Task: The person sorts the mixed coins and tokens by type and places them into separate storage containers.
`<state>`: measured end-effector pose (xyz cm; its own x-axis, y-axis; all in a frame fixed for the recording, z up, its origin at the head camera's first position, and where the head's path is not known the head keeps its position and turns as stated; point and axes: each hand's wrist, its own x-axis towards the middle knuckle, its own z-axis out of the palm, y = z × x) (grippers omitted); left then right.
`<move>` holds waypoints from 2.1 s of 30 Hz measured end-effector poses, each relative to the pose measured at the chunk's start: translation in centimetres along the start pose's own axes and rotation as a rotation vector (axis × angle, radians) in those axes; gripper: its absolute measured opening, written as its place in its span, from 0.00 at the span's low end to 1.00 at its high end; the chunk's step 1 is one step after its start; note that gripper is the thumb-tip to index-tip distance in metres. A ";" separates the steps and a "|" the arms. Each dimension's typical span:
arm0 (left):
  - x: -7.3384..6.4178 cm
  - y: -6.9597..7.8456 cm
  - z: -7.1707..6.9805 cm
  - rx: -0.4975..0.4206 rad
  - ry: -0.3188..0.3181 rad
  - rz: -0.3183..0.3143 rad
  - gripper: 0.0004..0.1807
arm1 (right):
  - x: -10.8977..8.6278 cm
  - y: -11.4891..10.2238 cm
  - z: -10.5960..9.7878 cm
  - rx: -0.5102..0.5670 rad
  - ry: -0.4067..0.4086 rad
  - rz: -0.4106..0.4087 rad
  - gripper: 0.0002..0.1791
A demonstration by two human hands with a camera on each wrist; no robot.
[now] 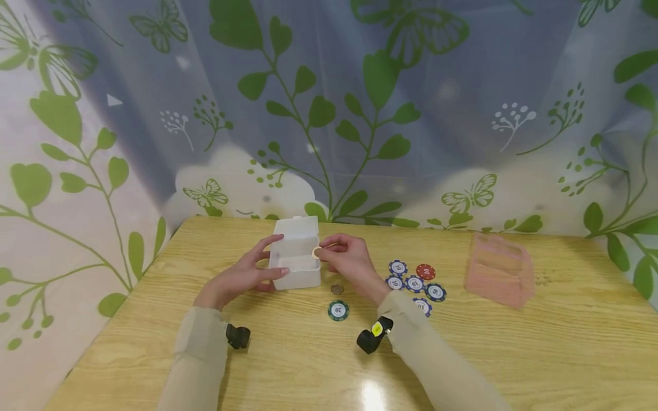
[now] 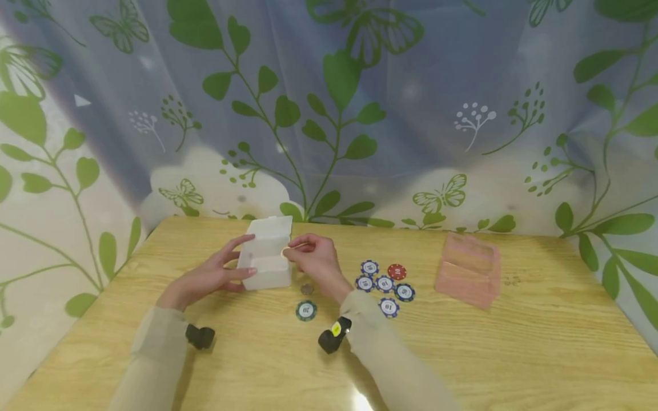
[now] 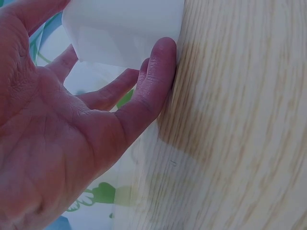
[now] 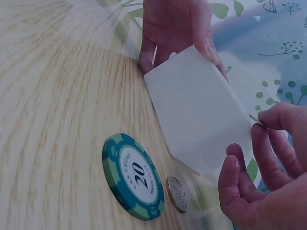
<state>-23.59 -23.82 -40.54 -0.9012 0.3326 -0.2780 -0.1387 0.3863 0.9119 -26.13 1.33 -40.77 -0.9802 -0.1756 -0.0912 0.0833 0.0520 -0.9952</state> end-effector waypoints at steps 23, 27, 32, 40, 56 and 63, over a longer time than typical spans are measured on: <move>0.0 0.0 0.0 -0.018 -0.001 0.001 0.48 | 0.2 0.1 -0.4 -0.059 -0.047 -0.002 0.11; 0.0 0.0 0.0 -0.017 -0.001 -0.001 0.48 | 0.1 0.1 -0.9 -0.069 -0.091 -0.019 0.11; 0.1 0.0 0.0 -0.013 0.002 -0.008 0.48 | 0.0 0.3 -1.7 -0.138 -0.143 -0.057 0.12; 0.1 0.0 -0.2 -0.008 -0.004 -0.004 0.48 | 0.0 0.7 -3.2 -0.256 -0.161 -0.097 0.16; 0.0 -0.2 -0.3 -0.010 -0.003 0.016 0.49 | -0.4 1.7 -5.4 -0.444 -0.256 -0.124 0.22; -0.1 -0.1 -0.1 -0.014 -0.004 0.014 0.49 | -0.7 1.8 -5.3 -0.530 -0.308 -0.124 0.27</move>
<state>-23.54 -24.03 -40.57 -0.9015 0.3411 -0.2664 -0.1319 0.3696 0.9198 -26.28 6.80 -42.30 -0.8735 -0.4830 -0.0611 -0.2056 0.4797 -0.8530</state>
